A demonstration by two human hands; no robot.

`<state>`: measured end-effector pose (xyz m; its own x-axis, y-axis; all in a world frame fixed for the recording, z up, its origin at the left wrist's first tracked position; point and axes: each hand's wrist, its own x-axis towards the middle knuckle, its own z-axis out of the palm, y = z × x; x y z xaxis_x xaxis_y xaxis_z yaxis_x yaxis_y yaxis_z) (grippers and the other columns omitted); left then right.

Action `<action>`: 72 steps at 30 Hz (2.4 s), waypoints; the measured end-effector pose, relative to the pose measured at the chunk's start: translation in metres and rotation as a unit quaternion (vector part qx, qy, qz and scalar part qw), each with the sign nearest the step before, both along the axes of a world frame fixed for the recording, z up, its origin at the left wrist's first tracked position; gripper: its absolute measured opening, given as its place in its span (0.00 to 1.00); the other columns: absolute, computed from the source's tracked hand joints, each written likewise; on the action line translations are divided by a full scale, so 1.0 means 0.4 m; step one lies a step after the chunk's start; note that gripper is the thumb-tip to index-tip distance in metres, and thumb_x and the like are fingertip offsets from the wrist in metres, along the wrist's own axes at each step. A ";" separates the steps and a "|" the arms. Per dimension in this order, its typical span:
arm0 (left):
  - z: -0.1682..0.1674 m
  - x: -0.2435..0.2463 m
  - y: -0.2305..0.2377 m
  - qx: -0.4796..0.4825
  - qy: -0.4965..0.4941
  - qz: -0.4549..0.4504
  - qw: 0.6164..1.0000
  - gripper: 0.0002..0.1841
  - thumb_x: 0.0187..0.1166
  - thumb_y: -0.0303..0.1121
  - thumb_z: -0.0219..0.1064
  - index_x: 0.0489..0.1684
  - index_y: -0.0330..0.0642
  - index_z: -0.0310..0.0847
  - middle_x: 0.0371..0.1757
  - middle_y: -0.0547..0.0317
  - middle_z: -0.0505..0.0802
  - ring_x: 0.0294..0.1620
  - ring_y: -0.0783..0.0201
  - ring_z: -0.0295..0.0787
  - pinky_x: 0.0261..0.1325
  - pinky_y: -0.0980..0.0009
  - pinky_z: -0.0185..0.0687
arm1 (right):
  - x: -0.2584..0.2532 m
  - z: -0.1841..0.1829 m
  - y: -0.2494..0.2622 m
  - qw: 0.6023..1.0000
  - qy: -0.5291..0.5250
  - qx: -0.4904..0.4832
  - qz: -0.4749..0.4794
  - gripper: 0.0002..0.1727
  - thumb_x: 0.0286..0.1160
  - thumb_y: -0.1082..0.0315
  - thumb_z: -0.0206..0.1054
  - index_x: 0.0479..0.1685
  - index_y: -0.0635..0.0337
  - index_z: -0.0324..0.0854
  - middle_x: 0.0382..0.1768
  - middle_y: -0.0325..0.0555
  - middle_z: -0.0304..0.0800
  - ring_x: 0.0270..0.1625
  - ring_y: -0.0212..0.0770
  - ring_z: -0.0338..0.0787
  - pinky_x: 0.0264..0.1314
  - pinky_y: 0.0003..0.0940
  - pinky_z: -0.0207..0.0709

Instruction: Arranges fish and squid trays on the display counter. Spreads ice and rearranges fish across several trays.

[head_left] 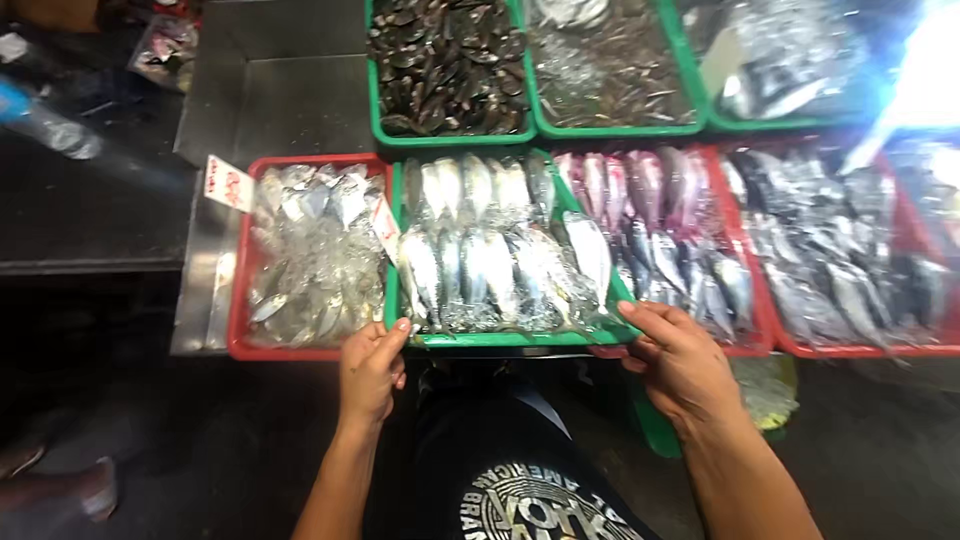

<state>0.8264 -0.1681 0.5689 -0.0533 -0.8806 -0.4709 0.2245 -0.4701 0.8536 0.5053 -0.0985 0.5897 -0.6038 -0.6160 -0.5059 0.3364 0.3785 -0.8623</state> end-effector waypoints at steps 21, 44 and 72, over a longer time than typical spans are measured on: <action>-0.228 -0.054 0.074 0.157 -0.293 -0.050 0.942 0.26 0.73 0.54 0.79 0.26 0.41 0.74 0.17 0.62 0.79 0.12 0.67 0.76 0.19 0.66 0.82 | -0.024 -0.286 0.085 0.974 0.040 0.143 0.171 0.46 0.60 0.58 0.84 0.79 0.58 0.60 0.39 0.48 0.82 0.23 0.33 0.75 0.22 0.31 0.71; -0.193 0.179 0.073 -0.012 -0.404 -0.033 0.914 0.21 0.76 0.47 0.74 0.58 0.41 0.88 0.45 0.52 0.93 0.45 0.59 0.90 0.55 0.56 0.87 | 0.130 -0.149 -0.005 0.905 0.000 -0.040 0.424 0.15 0.80 0.63 0.67 0.57 0.64 0.80 0.41 0.47 0.91 0.35 0.38 0.90 0.40 0.35 0.88; -0.249 0.401 -0.619 -0.047 -0.548 -0.247 0.798 0.52 0.58 0.71 0.77 0.74 0.36 0.76 0.73 0.28 0.81 0.79 0.29 0.72 0.76 0.26 0.64 | 0.779 -0.245 -0.462 0.946 0.136 0.242 0.164 0.49 0.63 0.45 0.79 0.84 0.61 0.64 0.72 0.70 0.79 0.77 0.69 0.77 0.75 0.71 0.69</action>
